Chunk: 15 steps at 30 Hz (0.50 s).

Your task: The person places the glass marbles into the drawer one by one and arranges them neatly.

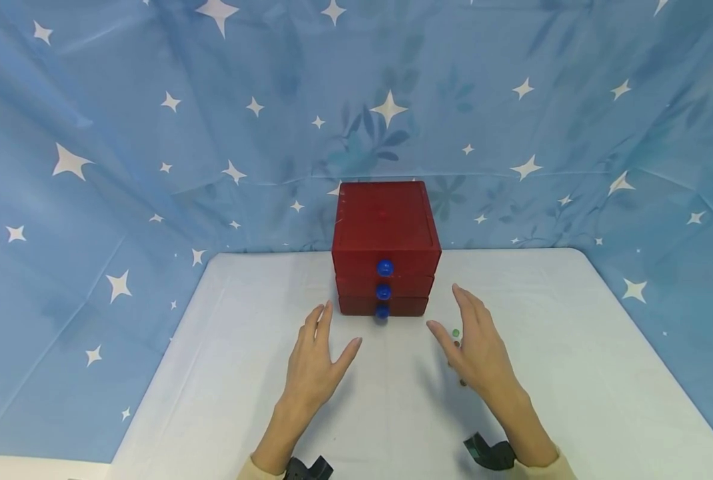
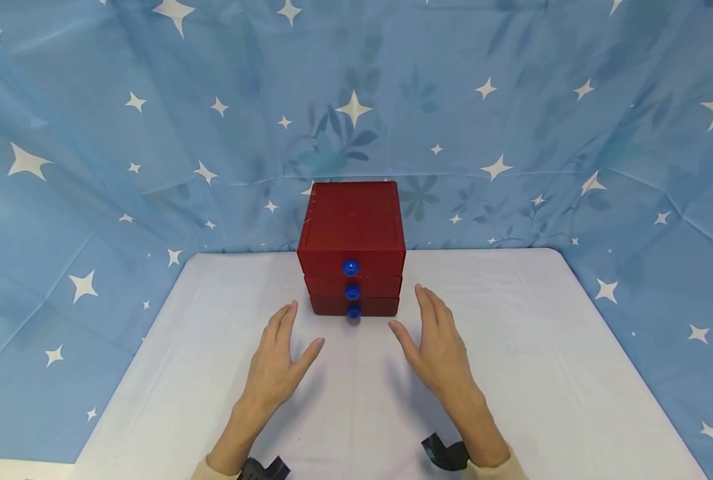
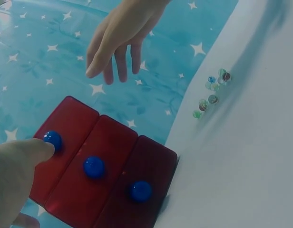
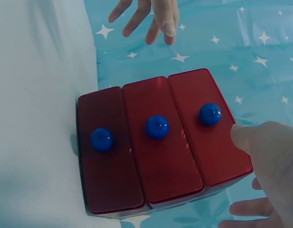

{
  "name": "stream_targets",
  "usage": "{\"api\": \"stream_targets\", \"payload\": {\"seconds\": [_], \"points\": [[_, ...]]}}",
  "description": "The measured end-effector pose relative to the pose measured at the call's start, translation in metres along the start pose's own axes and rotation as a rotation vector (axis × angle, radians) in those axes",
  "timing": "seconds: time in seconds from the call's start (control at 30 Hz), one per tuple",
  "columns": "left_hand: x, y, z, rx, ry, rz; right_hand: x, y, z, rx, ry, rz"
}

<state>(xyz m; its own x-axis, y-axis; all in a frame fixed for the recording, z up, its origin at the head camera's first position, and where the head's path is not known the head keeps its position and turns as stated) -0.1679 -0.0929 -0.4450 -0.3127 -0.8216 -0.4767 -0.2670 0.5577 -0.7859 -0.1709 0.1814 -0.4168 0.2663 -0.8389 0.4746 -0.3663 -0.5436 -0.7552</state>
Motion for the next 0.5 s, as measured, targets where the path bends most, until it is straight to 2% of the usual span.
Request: {"api": "stream_targets", "payload": {"seconds": [0.2,0.5], "points": [[-0.005,0.000,-0.005,-0.052,0.036,0.019,0.002,-0.002,-0.007,0.007,0.023,-0.002],[-0.018,-0.001,-0.020,-0.114,0.112,0.088,0.006,-0.009,-0.027,-0.052,-0.007,-0.030]]}}
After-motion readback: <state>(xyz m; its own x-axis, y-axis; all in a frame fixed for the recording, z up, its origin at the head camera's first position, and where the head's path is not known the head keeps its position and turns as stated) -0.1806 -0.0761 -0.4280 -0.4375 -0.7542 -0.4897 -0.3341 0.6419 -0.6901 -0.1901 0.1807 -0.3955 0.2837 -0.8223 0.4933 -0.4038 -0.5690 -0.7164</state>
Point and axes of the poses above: each hand's wrist, its own z-axis away from the middle knuckle, its own y-axis out of the palm, x = y × z, the point moved 5 cm from there along -z, towards the middle knuckle, and after that the axes turned 3 degrees about y, right-handed, at the moved point
